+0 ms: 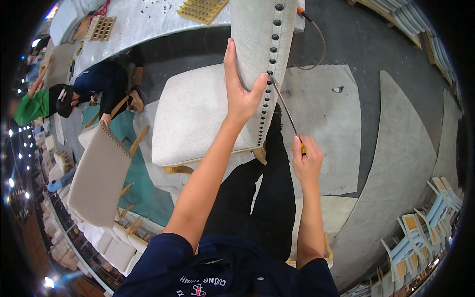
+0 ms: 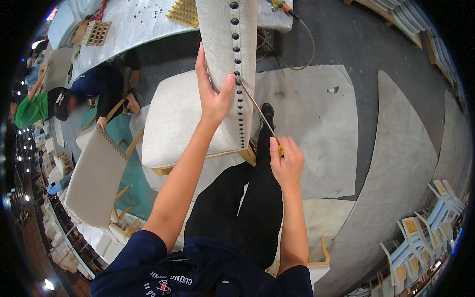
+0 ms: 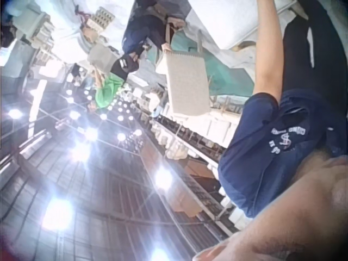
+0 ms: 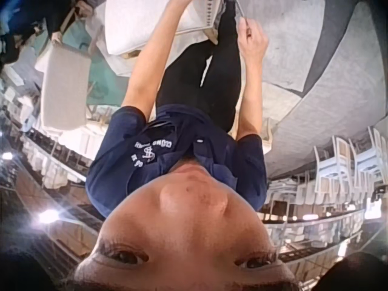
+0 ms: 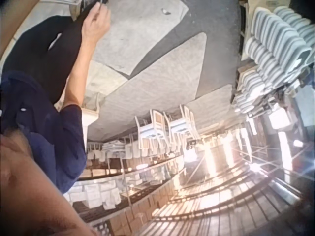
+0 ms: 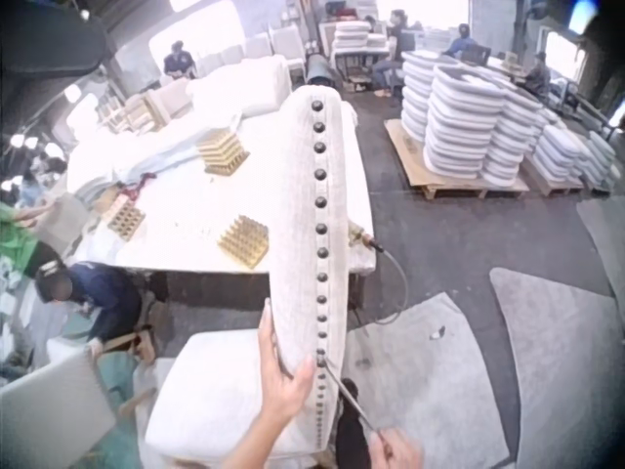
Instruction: The person assembles a white upholstered chair by attaching a yellow plastic template to the backrest using a pneumatic nail gun. They then use a brush to clean the surface and a screwdriver to adjust the upholstery. The person works in a factory setting with other workers visible in the background.
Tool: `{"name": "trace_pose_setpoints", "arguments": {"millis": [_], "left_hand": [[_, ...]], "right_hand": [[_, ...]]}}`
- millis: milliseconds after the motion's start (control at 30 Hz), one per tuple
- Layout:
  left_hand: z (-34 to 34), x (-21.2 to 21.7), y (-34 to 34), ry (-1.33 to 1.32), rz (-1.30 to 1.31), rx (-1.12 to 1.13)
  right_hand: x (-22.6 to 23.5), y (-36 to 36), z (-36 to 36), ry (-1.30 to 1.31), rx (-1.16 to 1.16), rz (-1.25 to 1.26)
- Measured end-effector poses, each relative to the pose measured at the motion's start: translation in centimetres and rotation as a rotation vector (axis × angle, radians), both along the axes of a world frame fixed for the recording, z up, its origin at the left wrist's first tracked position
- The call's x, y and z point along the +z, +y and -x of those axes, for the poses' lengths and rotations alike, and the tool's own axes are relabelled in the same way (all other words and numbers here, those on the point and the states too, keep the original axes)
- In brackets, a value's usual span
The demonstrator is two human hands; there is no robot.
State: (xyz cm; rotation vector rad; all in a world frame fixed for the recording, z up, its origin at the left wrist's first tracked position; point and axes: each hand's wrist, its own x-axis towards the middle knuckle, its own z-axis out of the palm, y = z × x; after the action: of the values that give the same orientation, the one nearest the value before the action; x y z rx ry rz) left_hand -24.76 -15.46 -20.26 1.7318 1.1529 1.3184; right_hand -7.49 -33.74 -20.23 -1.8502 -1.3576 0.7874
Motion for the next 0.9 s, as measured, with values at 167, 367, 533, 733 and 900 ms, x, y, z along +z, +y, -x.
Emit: {"name": "trace_pose_setpoints", "arguments": {"millis": [167,367,533,733,900], "left_hand": [[0.0,-0.3,0.2,-0.003,-0.009,-0.010],[-0.1,-0.6,0.2,-0.042,0.026,0.004],[0.3,-1.3,0.2,0.009,0.036,0.014],[0.3,-1.6,0.5,0.021,0.008,0.008],[0.2,-1.4,0.5,-0.035,0.063,0.043]], "right_hand": [[-0.6,0.3,-0.2,0.023,0.003,-0.028],[-0.3,0.2,0.5,-0.081,-0.081,-0.032],[-0.5,-0.3,0.7,-0.152,-0.085,-0.082],[-0.8,-0.2,1.1,-0.081,-0.098,-0.010],[-0.5,-0.1,1.5,-0.106,-0.094,0.010]]}}
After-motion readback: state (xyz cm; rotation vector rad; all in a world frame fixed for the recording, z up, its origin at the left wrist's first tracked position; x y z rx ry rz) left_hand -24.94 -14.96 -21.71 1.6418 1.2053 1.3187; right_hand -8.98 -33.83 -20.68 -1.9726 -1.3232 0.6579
